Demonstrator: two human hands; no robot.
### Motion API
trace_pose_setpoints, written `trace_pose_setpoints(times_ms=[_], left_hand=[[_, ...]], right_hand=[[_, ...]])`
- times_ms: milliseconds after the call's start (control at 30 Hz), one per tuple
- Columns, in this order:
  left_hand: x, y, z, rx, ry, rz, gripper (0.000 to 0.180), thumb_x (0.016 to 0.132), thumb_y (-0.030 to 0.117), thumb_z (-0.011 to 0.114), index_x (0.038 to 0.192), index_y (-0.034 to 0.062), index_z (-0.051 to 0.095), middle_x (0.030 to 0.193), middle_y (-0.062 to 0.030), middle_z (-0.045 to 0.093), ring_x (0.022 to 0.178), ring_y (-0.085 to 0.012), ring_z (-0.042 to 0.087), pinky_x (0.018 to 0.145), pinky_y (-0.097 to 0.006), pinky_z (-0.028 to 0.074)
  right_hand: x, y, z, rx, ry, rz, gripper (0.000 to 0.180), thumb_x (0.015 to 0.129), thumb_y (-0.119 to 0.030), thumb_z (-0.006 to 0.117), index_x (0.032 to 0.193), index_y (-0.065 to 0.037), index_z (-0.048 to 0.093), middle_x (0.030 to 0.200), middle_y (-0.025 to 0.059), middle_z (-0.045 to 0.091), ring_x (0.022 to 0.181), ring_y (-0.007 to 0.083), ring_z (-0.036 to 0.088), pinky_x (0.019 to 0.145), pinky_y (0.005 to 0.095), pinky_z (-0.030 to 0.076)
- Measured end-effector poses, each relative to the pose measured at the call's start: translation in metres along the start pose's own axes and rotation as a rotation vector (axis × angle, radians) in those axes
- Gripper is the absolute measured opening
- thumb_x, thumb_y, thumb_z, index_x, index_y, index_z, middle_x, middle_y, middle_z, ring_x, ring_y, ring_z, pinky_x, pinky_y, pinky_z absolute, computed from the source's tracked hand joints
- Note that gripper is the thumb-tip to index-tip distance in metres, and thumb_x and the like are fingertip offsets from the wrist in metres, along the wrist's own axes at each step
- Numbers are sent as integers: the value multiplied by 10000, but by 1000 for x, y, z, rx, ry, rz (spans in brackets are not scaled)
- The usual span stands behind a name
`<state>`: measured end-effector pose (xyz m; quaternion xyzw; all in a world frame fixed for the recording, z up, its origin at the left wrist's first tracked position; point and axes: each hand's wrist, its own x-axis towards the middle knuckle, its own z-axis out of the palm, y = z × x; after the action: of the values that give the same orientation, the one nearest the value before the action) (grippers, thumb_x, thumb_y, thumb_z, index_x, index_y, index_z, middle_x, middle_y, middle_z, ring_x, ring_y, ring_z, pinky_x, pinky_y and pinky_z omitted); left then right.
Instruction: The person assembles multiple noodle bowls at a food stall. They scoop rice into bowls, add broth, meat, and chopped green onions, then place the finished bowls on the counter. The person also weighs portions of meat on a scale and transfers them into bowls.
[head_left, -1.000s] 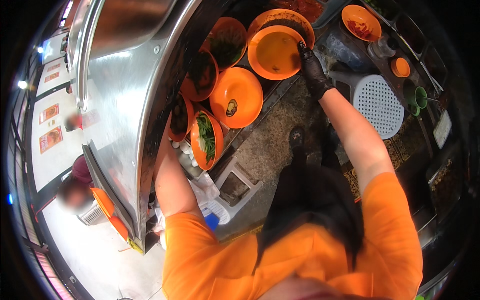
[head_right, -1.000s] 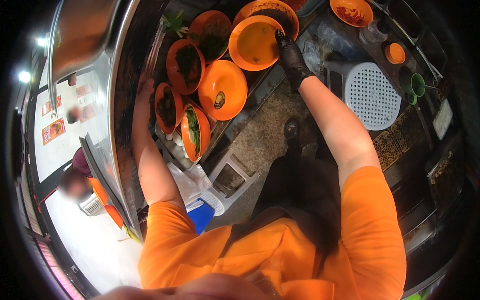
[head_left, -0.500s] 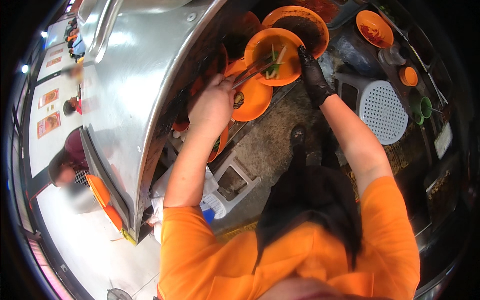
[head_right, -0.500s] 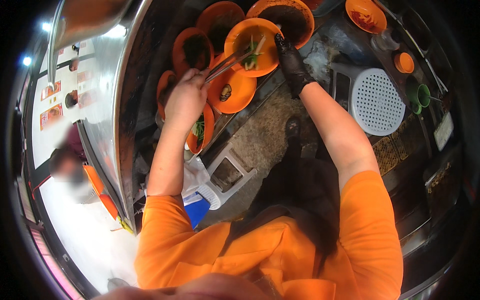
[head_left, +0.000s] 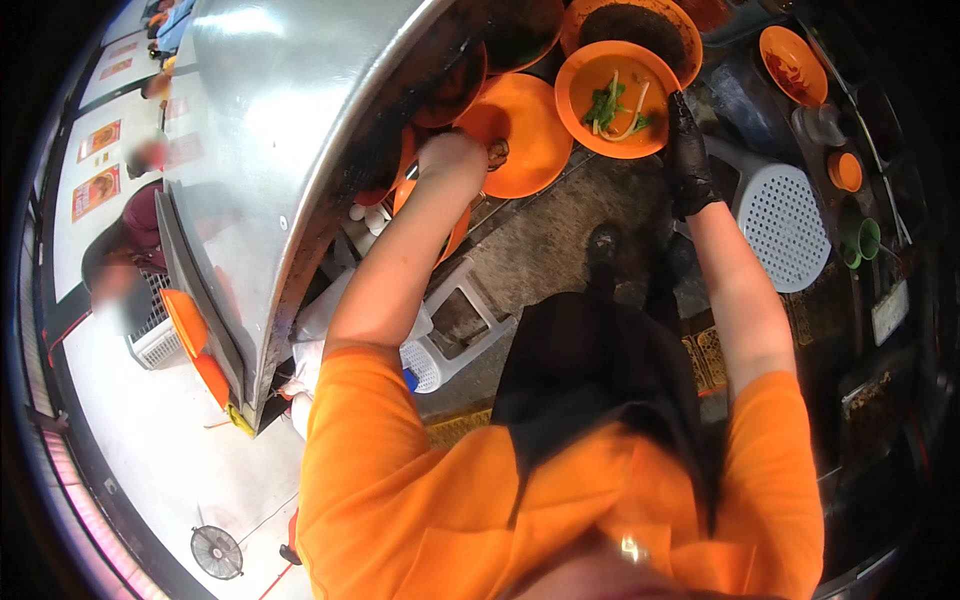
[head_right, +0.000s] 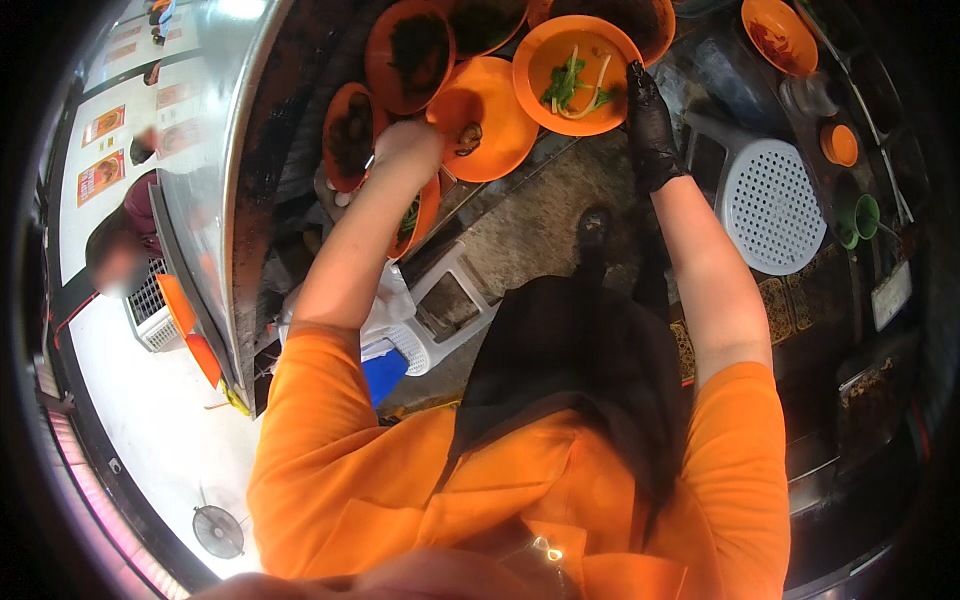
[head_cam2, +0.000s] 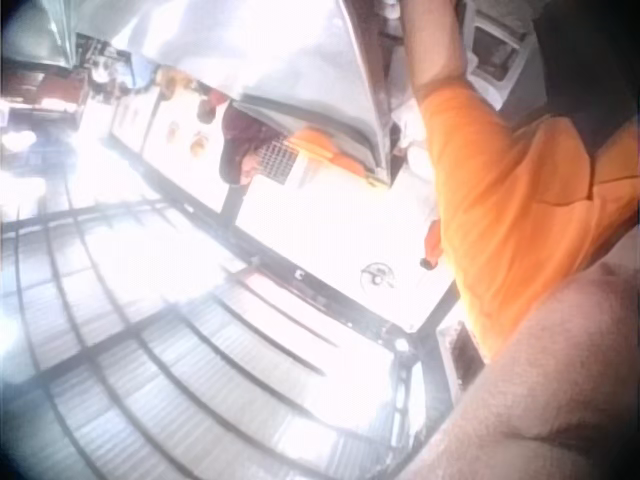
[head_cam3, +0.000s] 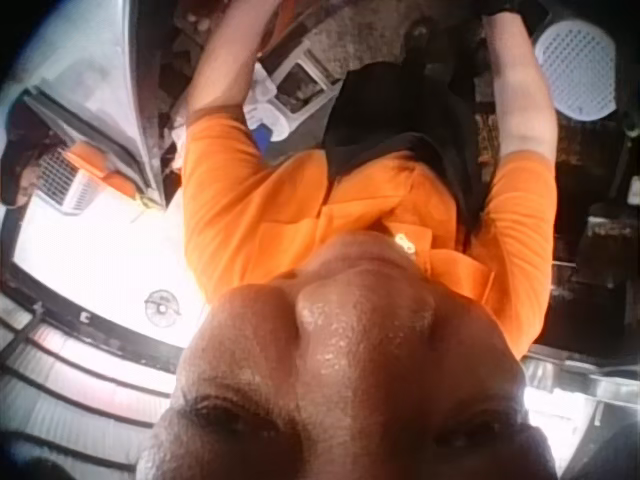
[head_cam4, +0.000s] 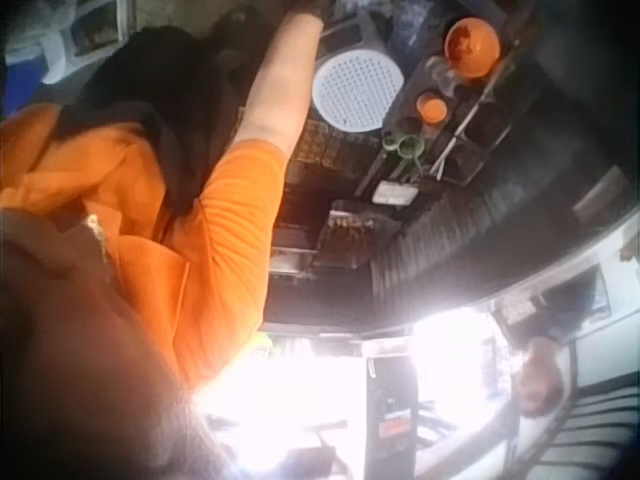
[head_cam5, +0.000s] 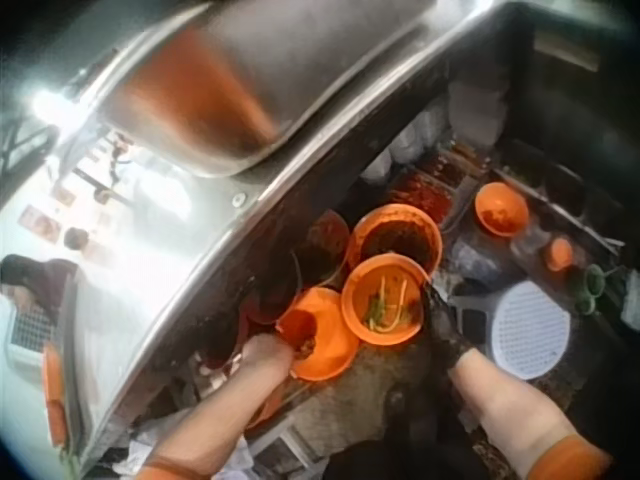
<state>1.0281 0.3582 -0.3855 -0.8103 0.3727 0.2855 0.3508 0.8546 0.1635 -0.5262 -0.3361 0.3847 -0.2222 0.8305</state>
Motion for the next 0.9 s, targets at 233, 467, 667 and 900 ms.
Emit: trace_pose_setpoints(times_ms=[233, 467, 667, 900], left_hand=[[45, -5, 15, -140, -13, -56, 287, 872, 177, 508, 1054, 39, 682, 1122, -183, 647, 1022, -326, 640, 853, -403, 512], [-9, -25, -15, -249, 166, -233, 268, 851, 179, 551, 1054, 60, 680, 1079, -196, 637, 1057, -329, 605, 889, -356, 481], [-60, -41, -16, -446, 505, 121, 263, 817, 166, 642, 1071, 109, 680, 1068, -111, 633, 1003, -295, 608, 826, -364, 488], [-88, 7, -33, -393, 541, 97, 325, 825, 207, 648, 1140, 128, 649, 1098, -58, 622, 951, -273, 625, 784, -362, 505]], right_hand=[[-9, 8, -27, -73, -7, 26, 490, 954, -439, 529, 1281, -74, 541, 1096, -19, 576, 973, 87, 508, 864, 253, 422], [-1, 26, -39, -221, -21, -64, 445, 956, -446, 523, 1172, -61, 581, 961, -11, 572, 842, 83, 480, 764, 251, 416], [-2, 30, -22, -209, -25, 8, 433, 964, -437, 510, 1149, -55, 594, 935, -4, 578, 810, 94, 467, 747, 252, 409], [4, 49, 4, -108, -154, -52, 427, 970, -404, 516, 1190, -45, 582, 973, -17, 584, 852, 94, 484, 795, 265, 420]])
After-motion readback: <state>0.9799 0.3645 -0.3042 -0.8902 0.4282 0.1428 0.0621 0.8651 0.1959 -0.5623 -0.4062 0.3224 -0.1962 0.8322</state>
